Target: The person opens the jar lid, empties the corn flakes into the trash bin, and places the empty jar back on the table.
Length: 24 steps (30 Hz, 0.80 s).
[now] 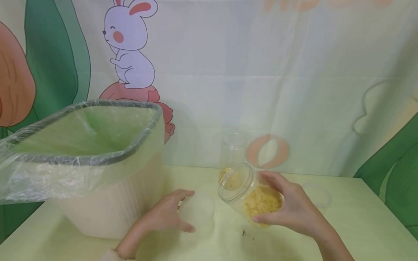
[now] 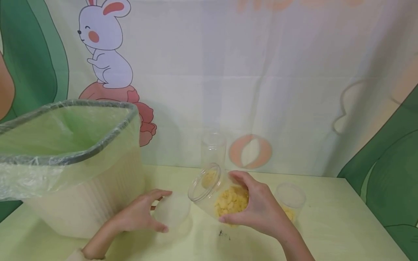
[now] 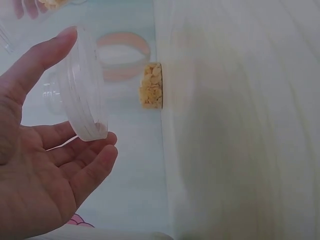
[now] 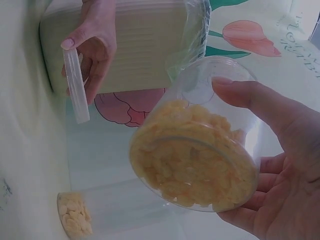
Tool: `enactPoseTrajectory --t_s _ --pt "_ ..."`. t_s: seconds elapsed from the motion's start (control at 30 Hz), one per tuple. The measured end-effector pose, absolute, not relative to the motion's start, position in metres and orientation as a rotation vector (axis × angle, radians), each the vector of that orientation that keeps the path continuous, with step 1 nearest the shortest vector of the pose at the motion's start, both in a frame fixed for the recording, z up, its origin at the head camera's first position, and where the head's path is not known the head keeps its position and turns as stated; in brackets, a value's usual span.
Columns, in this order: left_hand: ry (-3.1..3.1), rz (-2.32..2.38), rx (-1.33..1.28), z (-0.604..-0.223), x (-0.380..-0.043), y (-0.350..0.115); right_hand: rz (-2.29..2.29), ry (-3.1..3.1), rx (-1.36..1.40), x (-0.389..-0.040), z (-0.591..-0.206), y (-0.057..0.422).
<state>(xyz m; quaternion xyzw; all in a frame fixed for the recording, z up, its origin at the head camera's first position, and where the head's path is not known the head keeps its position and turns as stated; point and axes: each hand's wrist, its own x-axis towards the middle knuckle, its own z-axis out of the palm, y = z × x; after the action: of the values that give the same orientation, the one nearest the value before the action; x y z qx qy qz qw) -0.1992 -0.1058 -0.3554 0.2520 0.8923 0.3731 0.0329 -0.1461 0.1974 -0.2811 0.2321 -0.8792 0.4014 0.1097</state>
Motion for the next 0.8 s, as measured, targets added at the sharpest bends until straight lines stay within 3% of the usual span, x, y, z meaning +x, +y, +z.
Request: enactPoseTrajectory --t_s 0.8 --pt "2.731 1.007 0.809 -0.3617 -0.1979 -0.1068 1.184 -2.585 0.671 -0.1453 -0.2806 0.1978"
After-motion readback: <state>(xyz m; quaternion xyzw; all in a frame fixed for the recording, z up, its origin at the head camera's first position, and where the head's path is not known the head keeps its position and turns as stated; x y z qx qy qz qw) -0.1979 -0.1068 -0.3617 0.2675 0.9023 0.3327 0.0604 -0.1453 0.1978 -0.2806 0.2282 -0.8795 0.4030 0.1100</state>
